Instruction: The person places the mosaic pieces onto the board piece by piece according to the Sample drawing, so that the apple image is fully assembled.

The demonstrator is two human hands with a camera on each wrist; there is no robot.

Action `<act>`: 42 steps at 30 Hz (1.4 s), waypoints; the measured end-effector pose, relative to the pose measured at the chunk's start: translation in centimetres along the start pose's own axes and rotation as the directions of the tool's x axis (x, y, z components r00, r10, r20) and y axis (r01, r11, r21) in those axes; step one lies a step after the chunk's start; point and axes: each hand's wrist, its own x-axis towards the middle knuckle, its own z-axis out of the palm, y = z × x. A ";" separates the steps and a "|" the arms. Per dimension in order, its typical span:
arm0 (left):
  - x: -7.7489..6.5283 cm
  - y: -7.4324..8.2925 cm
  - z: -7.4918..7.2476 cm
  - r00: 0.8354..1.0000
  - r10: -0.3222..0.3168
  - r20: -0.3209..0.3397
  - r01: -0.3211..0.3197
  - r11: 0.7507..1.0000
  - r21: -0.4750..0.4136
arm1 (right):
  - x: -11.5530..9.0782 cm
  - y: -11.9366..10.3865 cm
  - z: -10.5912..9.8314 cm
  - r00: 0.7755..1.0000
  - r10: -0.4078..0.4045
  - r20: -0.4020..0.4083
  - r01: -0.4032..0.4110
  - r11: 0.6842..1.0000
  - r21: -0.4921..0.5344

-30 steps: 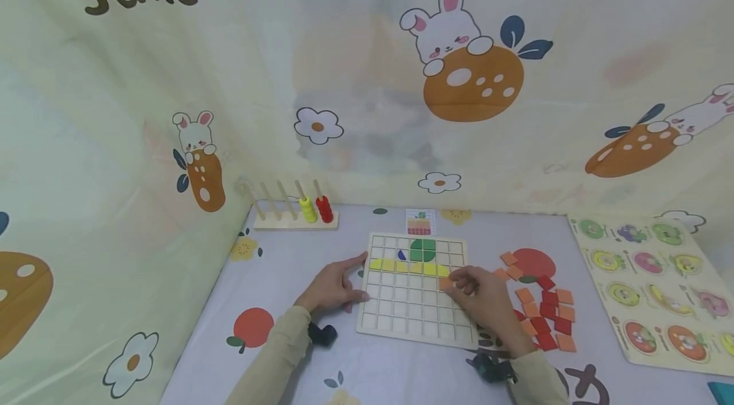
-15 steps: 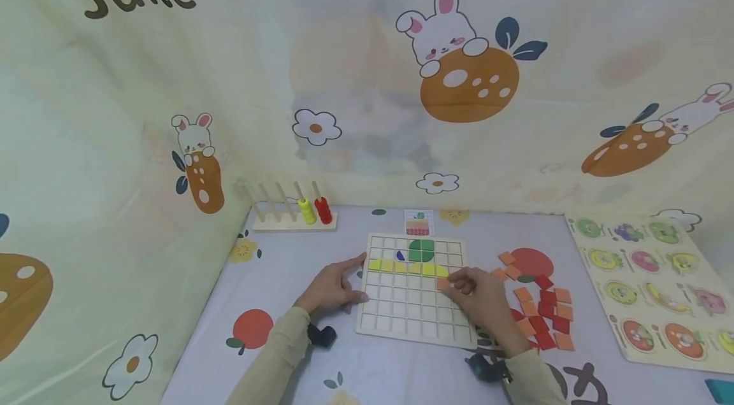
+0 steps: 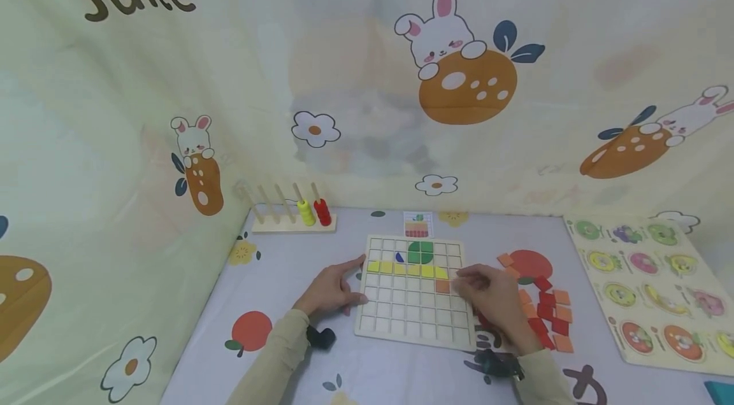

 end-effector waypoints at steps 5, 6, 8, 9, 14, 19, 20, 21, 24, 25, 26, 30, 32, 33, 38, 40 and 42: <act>-0.1 -0.1 -0.1 1.000 -0.003 -0.004 0.003 1.000 0.005 | 0.6 0.8 -2.5 0.994 0.066 -0.089 -0.068 0.998 -0.017; -0.1 -0.1 -0.1 1.000 -0.004 -0.005 0.004 1.000 0.005 | 0.8 1.0 -3.1 0.992 0.081 -0.101 -0.083 0.996 -0.020; 0.0 -0.1 -0.1 1.000 -0.004 -0.005 0.004 1.000 0.006 | 1.4 1.4 -4.0 0.987 0.099 -0.126 -0.103 0.994 -0.024; 0.0 -0.1 0.0 1.000 -0.005 -0.005 0.005 1.000 0.006 | 1.7 1.7 -4.4 0.985 0.105 -0.138 -0.111 0.993 -0.038; 0.1 -0.2 0.2 1.000 -0.002 0.000 0.002 1.000 0.003 | 2.9 3.2 -5.6 0.984 0.137 -0.110 -0.151 0.980 -0.126; 0.0 -0.1 0.2 1.000 -0.004 0.000 0.004 1.000 0.005 | 3.3 4.3 -5.5 0.990 0.129 -0.061 -0.139 0.971 -0.194; 0.0 -0.1 0.1 1.000 0.002 -0.001 -0.002 1.000 0.006 | 3.3 4.4 -5.4 0.991 0.120 -0.067 -0.131 0.971 -0.200; 0.0 -0.1 0.1 1.000 0.003 -0.002 -0.003 1.000 0.008 | 3.4 4.5 -5.3 0.991 0.114 -0.075 -0.127 0.971 -0.202; 0.1 -0.1 0.0 1.000 0.005 -0.004 -0.005 1.000 0.009 | 3.4 4.5 -5.1 0.989 0.125 -0.083 -0.139 0.970 -0.200; 0.1 -0.1 0.0 1.000 0.005 -0.003 -0.005 1.000 0.010 | 3.3 4.4 -5.1 0.987 0.138 -0.080 -0.151 0.968 -0.198; 0.1 -0.2 0.0 1.000 0.004 -0.002 -0.004 1.000 0.010 | 3.3 4.3 -5.1 0.986 0.151 -0.074 -0.163 0.967 -0.196; 0.1 -0.3 0.1 1.000 0.000 -0.003 0.000 1.000 0.012 | 3.2 3.9 -5.4 0.979 0.200 -0.041 -0.204 0.962 -0.181; 0.1 -0.2 0.1 1.000 0.000 -0.004 0.000 1.000 0.008 | 3.1 3.7 -5.5 0.980 0.196 -0.035 -0.199 0.965 -0.170; 0.1 -0.2 0.1 1.000 -0.001 -0.004 0.001 1.000 0.007 | 3.1 3.7 -5.5 0.982 0.184 -0.036 -0.188 0.969 -0.162; 0.2 -0.2 0.2 1.000 -0.010 -0.008 0.010 1.000 0.005 | 3.2 4.1 -5.5 0.992 0.074 -0.098 -0.088 0.985 -0.150; 0.2 -0.2 0.2 1.000 -0.011 -0.010 0.011 1.000 0.011 | 3.3 4.4 -5.6 0.992 0.046 -0.121 -0.063 0.987 -0.145; 0.2 0.0 0.2 1.000 -0.015 -0.009 0.015 1.000 0.008 | 3.1 4.2 -5.8 0.991 0.035 -0.128 -0.051 0.991 -0.125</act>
